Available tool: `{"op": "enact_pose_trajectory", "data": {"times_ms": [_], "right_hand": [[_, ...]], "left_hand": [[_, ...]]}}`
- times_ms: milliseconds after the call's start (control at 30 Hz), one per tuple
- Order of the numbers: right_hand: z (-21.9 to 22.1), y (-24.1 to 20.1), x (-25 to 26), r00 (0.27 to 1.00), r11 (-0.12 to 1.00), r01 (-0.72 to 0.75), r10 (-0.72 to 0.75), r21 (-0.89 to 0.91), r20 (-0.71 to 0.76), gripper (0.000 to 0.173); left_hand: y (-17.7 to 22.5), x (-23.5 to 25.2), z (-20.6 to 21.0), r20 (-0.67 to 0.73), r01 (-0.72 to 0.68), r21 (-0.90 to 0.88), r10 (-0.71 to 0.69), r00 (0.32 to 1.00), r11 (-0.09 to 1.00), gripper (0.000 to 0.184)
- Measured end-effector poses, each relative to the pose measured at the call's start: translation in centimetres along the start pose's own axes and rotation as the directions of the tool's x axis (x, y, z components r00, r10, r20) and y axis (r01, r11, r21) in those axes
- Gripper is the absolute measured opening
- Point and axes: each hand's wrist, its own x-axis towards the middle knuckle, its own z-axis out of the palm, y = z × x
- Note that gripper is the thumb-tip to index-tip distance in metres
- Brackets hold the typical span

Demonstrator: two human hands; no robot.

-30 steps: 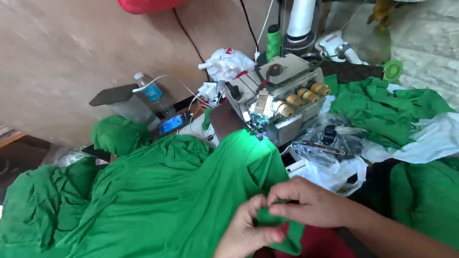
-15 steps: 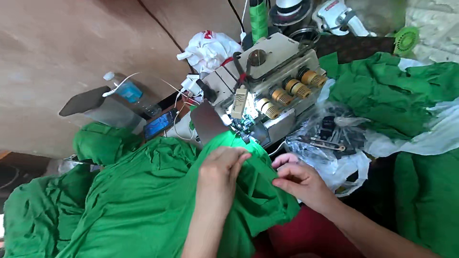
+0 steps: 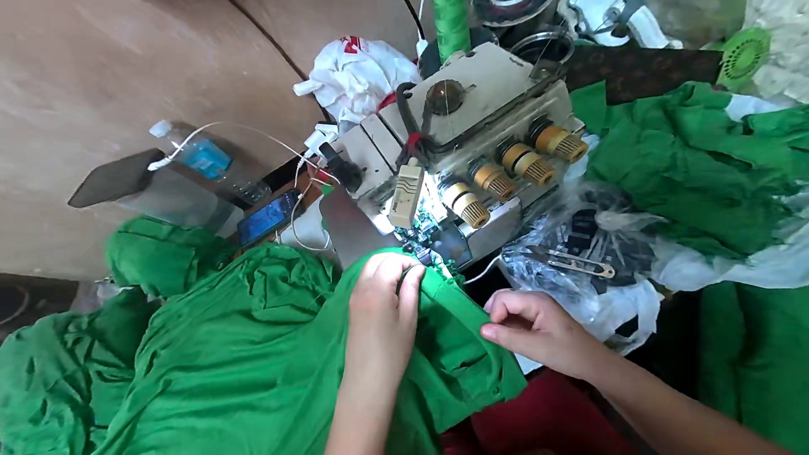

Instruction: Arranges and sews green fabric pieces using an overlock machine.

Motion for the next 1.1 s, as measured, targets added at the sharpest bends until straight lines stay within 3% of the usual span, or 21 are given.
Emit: {"op": "enact_pose_trajectory", "data": {"times_ms": [133,267,333,433,533,600,733,833,1000,1100], "right_hand": [[0.5,-0.2,0.3,0.997,0.998,-0.056,0.056,-0.001,-0.043,0.014],[0.8,-0.9,0.8,0.988,0.973,0.154,-0.147,-0.171,0.054,0.018],[0.5,-2.2,1.6,0.967,0.925,0.230,-0.182,-0.302,0.178,0.047],[0.1,-5.3,3.2,0.921,0.849,0.164,0.049,-0.502,0.385,0.076],[-0.2,-6.7,3.7,0.893,0.839,-0.022,0.260,-0.544,0.366,0.085],[0.0,-5.5,2.8,0.948,0.878,-0.045,0.187,-0.476,0.256,0.080],[0.6,-2.9,1.9,0.999,0.978,-0.009,0.017,-0.207,0.038,0.021],[0.9,-2.8,2.7,0.999,0.994,-0.022,0.025,-0.109,0.028,0.017],[1.4,-2.3,2.5,0.995,0.997,-0.073,0.072,0.010,0.067,0.014],[1.5,-2.0,2.6,0.995,0.994,-0.086,0.082,0.061,0.055,0.011]], "left_hand": [[0.5,-0.4,0.7,-0.055,-0.027,0.095,0.033,0.998,0.995,0.015],[0.7,-0.6,1.3,-0.054,-0.036,0.165,0.046,0.997,0.986,0.019],[0.8,-0.6,1.6,-0.056,-0.042,0.203,0.055,0.997,0.978,0.021],[1.1,-0.8,2.0,-0.055,-0.038,0.243,0.053,0.997,0.969,0.023],[1.4,-1.0,2.1,-0.048,-0.017,0.250,0.030,0.998,0.968,0.023],[1.3,-0.6,2.1,-0.052,-0.006,0.254,0.019,0.998,0.967,0.022],[0.4,1.9,2.6,-0.055,0.129,0.236,-0.119,0.991,0.963,0.028],[0.5,3.4,2.5,-0.025,0.234,0.226,-0.234,0.972,0.946,0.031],[-0.7,3.3,2.2,-0.053,0.126,0.185,-0.119,0.992,0.974,0.028],[-1.1,4.0,1.9,-0.018,0.183,0.134,-0.182,0.983,0.974,0.027]]}}
